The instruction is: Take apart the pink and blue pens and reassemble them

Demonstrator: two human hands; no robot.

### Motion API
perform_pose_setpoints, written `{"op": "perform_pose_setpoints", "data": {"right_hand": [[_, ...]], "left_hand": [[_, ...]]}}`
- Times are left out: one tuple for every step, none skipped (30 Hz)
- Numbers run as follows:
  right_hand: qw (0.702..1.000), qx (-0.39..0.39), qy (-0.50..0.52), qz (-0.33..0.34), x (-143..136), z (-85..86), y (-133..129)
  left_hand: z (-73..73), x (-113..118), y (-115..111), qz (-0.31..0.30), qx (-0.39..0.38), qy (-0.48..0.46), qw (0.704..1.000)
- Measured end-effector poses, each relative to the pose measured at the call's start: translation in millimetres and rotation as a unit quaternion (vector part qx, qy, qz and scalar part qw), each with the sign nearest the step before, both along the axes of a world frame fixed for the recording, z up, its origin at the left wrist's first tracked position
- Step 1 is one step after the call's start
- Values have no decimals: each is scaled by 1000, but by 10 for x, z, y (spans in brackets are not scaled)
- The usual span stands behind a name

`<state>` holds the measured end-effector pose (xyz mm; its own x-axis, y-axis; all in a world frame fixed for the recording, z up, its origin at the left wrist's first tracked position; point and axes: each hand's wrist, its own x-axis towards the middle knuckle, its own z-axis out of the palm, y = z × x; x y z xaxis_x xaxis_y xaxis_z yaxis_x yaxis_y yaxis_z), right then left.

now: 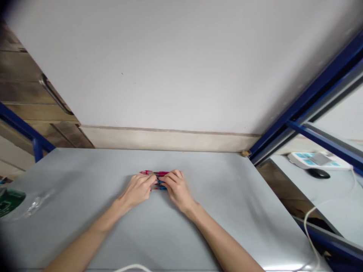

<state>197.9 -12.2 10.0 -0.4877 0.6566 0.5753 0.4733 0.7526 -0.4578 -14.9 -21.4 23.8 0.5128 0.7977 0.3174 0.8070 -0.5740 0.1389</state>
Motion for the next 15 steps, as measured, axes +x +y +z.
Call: {"op": "perform_pose_setpoints", "data": {"right_hand": [[1000, 5, 5, -2, 11, -8, 2], [1000, 8, 8, -1, 24, -11, 3], [1000, 9, 9, 2, 37, -9, 4], [1000, 9, 9, 3, 50, -4, 3], [1000, 10, 8, 4, 60, 5, 2], [1000, 13, 5, 2, 67, 15, 2], [1000, 18, 2, 1, 72, 25, 1], [1000, 23, -2, 0, 73, 33, 1], [1000, 27, -7, 1, 73, 39, 2], [1000, 29, -12, 2, 71, 42, 4], [999, 31, -16, 4, 70, 41, 7], [999, 31, -20, 6, 69, 37, 10], [999, 30, -24, 6, 70, 31, 12], [999, 30, -26, 3, 70, 25, 13], [999, 29, -24, -1, 71, 19, 11]], "left_hand": [[6, 11, -4, -1, -3, 4, 1000], [12, 26, -10, -1, -6, 8, 1000], [19, 44, -16, -2, -10, 12, 1000], [26, 65, -24, -3, -12, 16, 1000], [35, 88, -32, -1, -11, 18, 1000], [42, 112, -41, 0, -10, 20, 1000], [48, 135, -50, 2, -5, 20, 1000], [50, 156, -57, 3, -1, 19, 1000], [49, 174, -63, 1, 0, 17, 1000], [42, 189, -67, 3, 3, 14, 1000], [31, 201, -68, 3, 6, 12, 1000], [18, 209, -67, 2, 12, 12, 1000], [3, 215, -65, 1, 18, 15, 1000], [-9, 218, -62, -2, 26, 18, 1000], [-18, 219, -59, -6, 34, 22, 999]]}}
